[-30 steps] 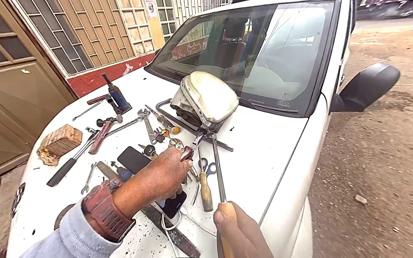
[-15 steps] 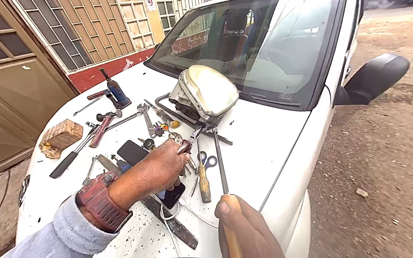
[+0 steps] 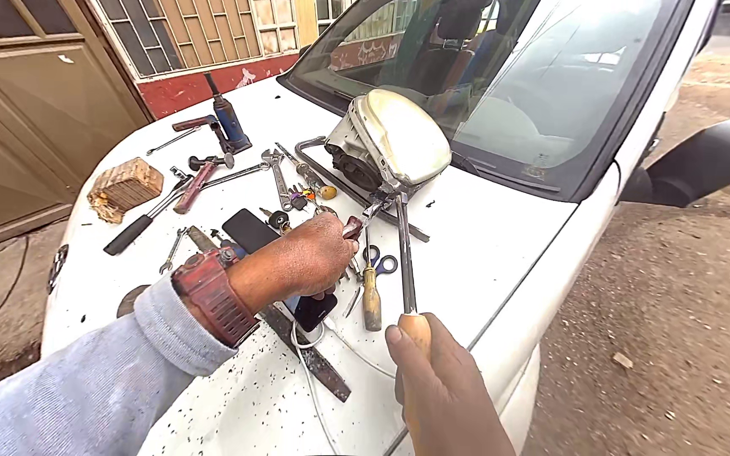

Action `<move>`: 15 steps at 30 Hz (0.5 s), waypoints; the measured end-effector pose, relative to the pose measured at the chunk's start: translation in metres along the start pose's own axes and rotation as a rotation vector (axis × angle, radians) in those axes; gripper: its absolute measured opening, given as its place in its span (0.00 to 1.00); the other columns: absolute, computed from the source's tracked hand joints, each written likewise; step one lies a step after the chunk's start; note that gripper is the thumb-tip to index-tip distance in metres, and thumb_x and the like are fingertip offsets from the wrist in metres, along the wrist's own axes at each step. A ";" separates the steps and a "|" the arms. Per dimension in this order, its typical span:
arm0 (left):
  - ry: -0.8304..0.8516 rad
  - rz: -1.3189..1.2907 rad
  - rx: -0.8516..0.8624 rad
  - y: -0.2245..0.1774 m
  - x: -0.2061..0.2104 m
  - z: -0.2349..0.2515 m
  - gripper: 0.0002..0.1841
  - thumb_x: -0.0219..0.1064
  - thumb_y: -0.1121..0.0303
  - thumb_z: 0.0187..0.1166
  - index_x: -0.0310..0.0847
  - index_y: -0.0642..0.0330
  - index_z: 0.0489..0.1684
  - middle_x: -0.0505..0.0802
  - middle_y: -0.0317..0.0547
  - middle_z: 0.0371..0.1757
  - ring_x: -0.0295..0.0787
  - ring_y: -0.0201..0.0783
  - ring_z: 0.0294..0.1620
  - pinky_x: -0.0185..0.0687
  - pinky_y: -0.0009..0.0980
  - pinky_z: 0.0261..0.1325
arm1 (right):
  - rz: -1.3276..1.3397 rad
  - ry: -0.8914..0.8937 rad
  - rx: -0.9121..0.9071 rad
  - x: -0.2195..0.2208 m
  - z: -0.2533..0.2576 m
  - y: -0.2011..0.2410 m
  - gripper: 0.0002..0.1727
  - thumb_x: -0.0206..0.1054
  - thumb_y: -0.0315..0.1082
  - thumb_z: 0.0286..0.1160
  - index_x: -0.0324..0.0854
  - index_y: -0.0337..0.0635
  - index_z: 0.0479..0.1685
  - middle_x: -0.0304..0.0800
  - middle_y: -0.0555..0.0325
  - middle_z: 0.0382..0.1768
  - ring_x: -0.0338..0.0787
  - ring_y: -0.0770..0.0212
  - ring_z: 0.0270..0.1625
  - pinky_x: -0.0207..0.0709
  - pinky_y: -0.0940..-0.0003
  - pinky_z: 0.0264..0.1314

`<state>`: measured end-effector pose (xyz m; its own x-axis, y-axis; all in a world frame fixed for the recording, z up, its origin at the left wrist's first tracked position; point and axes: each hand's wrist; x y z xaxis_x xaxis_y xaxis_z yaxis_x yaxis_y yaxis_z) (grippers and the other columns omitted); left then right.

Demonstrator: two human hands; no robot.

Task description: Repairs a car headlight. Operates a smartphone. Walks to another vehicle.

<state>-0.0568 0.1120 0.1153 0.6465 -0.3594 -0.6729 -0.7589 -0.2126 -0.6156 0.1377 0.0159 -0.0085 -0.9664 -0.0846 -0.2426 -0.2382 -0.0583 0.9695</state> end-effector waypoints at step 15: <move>-0.002 0.012 0.000 -0.001 -0.001 -0.001 0.17 0.52 0.56 0.94 0.76 0.61 0.43 0.89 0.48 0.27 0.87 0.40 0.18 0.86 0.33 0.24 | -0.171 -0.073 -0.067 0.003 0.001 -0.018 0.21 0.60 0.59 0.84 0.79 0.50 0.51 0.80 0.70 0.16 0.81 0.67 0.15 0.78 0.64 0.14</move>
<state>-0.0570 0.1119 0.1169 0.6376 -0.3600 -0.6811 -0.7666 -0.2084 -0.6074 0.1386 0.0174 -0.0263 -0.9175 0.0049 -0.3977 -0.3948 -0.1320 0.9092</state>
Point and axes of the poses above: each hand's wrist, its own z-axis towards the middle knuckle, its own x-axis out of the palm, y = z × x
